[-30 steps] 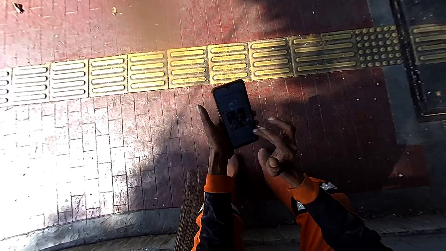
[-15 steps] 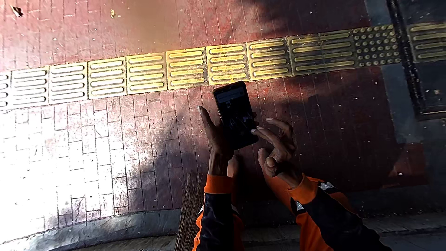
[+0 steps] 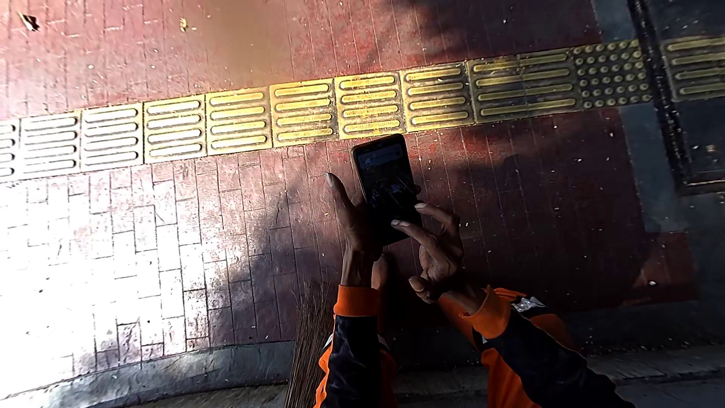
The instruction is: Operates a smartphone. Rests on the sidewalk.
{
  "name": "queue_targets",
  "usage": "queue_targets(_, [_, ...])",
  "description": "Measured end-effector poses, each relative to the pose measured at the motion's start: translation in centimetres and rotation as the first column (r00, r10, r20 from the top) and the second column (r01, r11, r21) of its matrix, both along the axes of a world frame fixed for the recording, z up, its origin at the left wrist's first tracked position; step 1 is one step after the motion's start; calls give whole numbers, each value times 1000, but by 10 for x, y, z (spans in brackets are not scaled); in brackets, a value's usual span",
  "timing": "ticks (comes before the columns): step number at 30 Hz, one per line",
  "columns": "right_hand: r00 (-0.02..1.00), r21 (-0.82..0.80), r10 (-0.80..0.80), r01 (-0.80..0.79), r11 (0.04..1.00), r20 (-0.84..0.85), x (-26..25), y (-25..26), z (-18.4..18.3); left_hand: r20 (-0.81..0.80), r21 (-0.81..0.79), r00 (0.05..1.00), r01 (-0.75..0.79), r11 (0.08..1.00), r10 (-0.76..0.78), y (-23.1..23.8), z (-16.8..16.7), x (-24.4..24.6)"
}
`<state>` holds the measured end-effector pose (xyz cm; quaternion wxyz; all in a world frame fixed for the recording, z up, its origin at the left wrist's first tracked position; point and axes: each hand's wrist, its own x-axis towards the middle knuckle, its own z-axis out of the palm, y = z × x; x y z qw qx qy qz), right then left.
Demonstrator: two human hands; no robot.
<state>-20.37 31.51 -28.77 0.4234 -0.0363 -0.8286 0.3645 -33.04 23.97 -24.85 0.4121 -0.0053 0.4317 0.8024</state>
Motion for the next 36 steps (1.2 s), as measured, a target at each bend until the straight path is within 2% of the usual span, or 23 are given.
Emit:
queue_targets(16, [999, 4, -42, 42, 999, -7, -1, 3, 0, -11, 32, 1000, 24, 999, -24, -1, -4, -1])
queue_targets(24, [1000, 4, 2, -2, 1000, 20, -1, 1, 1, -9, 6, 1000, 11, 1000, -11, 1, -3, 1])
queue_targets(36, [999, 1, -47, 47, 999, -8, -3, 5, 0, -24, 12, 1000, 18, 1000, -17, 0, -2, 0])
